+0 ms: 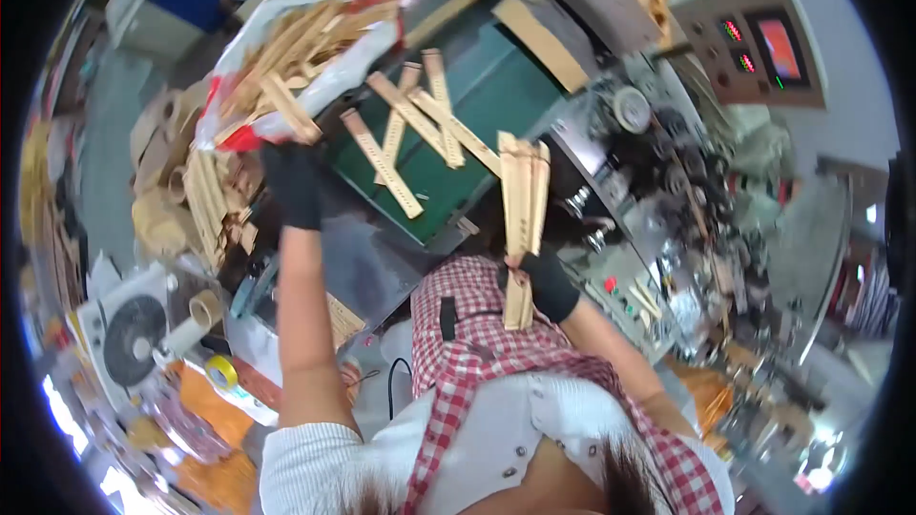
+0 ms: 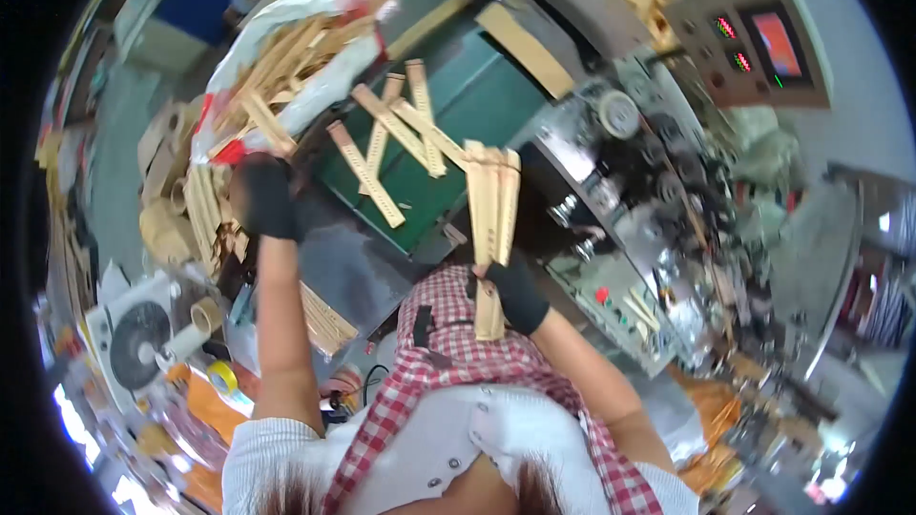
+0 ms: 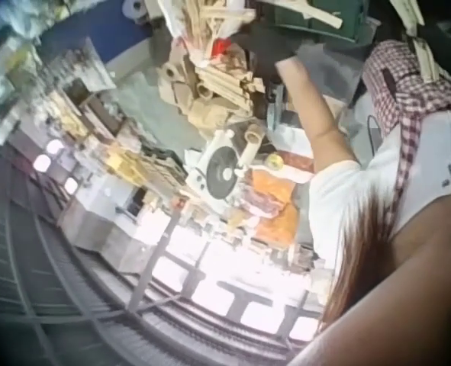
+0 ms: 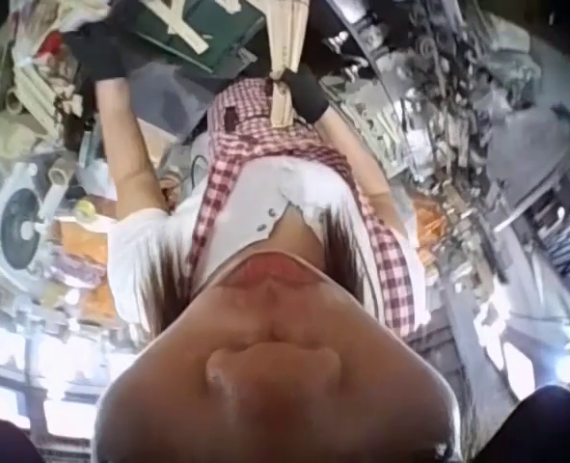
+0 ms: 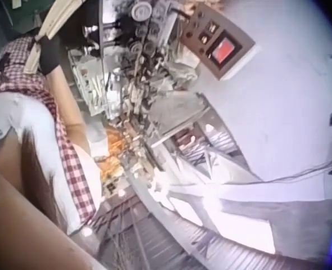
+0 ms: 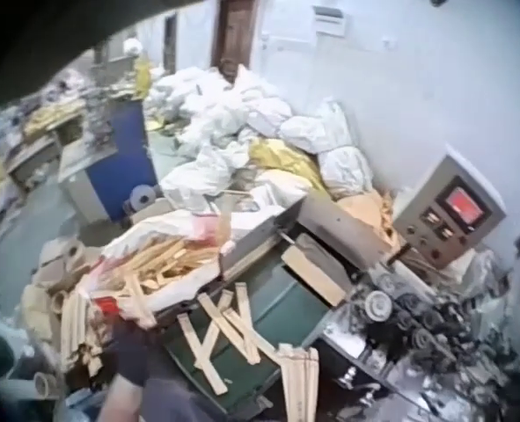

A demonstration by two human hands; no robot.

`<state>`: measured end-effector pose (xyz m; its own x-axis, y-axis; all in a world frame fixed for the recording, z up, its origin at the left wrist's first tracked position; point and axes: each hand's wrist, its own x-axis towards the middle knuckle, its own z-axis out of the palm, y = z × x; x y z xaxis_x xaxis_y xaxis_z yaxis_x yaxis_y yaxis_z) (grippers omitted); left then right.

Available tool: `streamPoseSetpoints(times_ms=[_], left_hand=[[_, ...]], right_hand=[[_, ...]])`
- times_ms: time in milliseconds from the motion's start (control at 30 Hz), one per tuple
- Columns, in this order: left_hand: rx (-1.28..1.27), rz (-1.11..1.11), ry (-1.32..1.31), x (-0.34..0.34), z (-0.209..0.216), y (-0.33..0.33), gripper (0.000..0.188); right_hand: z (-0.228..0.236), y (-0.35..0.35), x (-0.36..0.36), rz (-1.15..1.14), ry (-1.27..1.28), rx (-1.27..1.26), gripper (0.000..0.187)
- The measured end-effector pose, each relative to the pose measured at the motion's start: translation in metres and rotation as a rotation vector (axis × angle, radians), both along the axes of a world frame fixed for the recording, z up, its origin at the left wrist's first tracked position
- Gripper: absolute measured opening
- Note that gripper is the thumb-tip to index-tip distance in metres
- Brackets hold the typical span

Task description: Operating an industrial machine to process wooden sticks by feeding them into the intake and managing the output.

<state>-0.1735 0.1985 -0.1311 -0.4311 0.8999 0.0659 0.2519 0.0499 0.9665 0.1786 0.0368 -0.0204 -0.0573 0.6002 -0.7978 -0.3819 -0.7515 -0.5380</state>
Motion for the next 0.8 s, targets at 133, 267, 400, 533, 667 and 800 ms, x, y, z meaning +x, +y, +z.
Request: streamPoseSetpoints(times_ms=[133,267,400,533,667,800], left_hand=[[-0.014,0.051,-0.379,0.088,0.102,0.033,0.025],[-0.474,-0.819,-0.772,0.179,0.048,-0.038,0.042],[-0.783,-1.008,-1.024,0.282,0.105,-0.121,0.037],[-0.726,-0.961,-1.006,0.325,0.132,-0.142,0.031],[-0.861,-1.026,-1.076,0.364,0.125,-0.185,0.030],[-0.843,-1.174,-1.075,0.400,0.099,-0.247,0.033]], right_hand=[[0.019,0.002,0.009,-0.083,-0.015,0.109,0.016],[0.042,-0.007,0.014,-0.090,-0.085,0.100,0.017],[0.015,-0.049,0.025,0.070,-0.169,0.356,0.030],[0.001,-0.102,0.073,0.107,-0.594,0.517,0.035],[0.029,-0.144,0.120,0.055,-0.785,0.514,0.041],[-0.003,-0.202,0.156,-0.099,-0.829,0.547,0.040]])
